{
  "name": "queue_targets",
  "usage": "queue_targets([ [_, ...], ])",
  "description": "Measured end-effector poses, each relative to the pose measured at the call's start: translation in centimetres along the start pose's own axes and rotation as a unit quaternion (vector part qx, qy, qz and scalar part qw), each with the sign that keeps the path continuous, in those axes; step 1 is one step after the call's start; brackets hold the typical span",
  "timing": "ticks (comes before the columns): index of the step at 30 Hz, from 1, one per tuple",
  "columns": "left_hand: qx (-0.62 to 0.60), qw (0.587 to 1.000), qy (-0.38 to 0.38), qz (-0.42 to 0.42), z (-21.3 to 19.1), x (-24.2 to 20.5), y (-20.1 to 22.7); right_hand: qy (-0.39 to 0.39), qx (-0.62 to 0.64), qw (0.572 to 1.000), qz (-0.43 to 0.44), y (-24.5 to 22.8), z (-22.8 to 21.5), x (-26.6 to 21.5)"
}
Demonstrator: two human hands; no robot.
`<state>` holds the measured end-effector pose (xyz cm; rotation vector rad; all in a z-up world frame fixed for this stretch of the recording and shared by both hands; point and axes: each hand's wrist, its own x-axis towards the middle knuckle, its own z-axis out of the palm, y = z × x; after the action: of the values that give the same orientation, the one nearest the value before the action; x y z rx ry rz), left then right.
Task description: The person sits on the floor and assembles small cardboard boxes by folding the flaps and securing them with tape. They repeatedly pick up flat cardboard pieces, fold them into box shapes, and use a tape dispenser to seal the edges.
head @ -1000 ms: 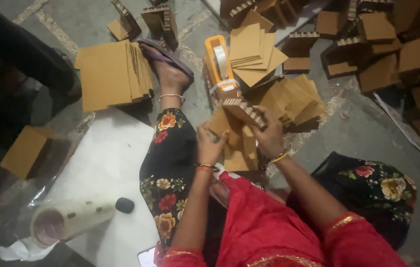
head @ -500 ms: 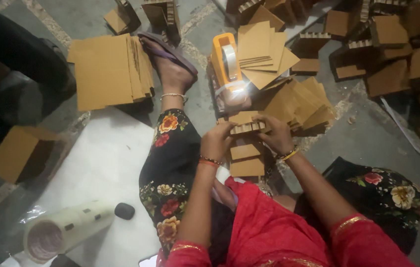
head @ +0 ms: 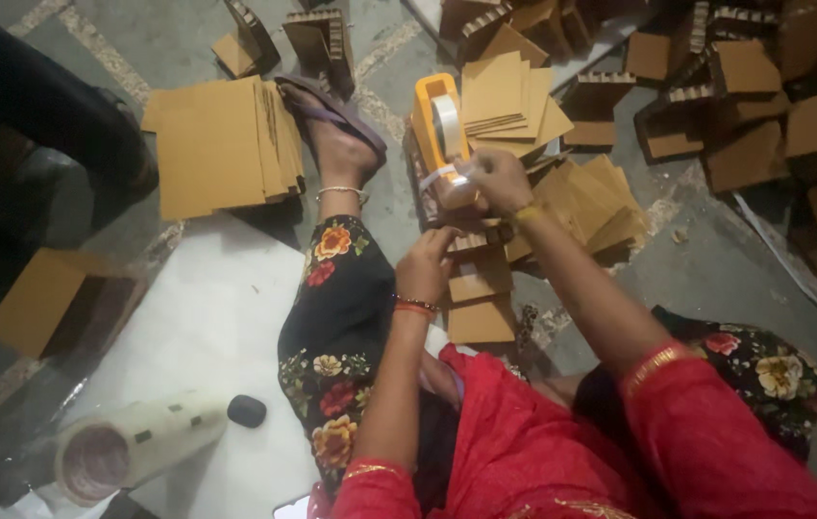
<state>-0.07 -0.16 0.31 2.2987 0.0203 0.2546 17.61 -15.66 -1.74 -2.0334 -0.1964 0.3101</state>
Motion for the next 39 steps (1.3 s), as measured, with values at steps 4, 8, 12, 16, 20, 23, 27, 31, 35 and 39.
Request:
queue_targets([
  [4,-0.001,1.0,0.011,0.017,0.3,0.5,-0.6,-0.024,0.091,0.995,-0.032,1.8,-0.8,-8.2],
  [8,0.001,1.0,-0.001,0.016,0.9,0.8,-1.0,-0.015,0.022,1.0,0.007,4.3,-0.5,-13.4],
  [12,0.001,0.999,-0.003,0.034,1.2,0.9,-1.2,0.003,-0.22,0.966,0.138,4.0,-0.1,-12.4],
  [16,0.016,0.999,0.009,0.05,0.8,0.7,-1.5,0.097,-0.466,0.879,0.016,3.4,-0.6,-11.8],
  [20,0.027,0.999,0.024,0.035,1.3,0.8,-0.9,0.093,-0.257,0.941,-0.198,3.6,-2.0,-10.2],
  [23,0.03,0.999,0.026,0.024,1.7,0.4,-0.9,-0.07,-0.033,0.996,-0.049,4.1,-1.1,-4.8],
  [27,0.034,0.995,0.068,0.058,2.2,0.4,-1.2,-0.181,-0.154,0.97,0.054,3.9,-0.5,1.2],
  [31,0.026,0.984,0.111,0.139,3.0,0.0,-1.5,-0.222,-0.093,0.963,0.123,4.3,-1.3,0.2],
  [35,0.051,0.975,0.071,0.205,2.7,-1.6,-0.4,-0.255,-0.108,0.955,0.105,6.5,-3.6,-3.3],
  [39,0.024,0.95,0.082,0.3,2.1,-2.9,1.3,-0.145,0.086,0.983,0.066,9.5,-4.4,-7.0],
])
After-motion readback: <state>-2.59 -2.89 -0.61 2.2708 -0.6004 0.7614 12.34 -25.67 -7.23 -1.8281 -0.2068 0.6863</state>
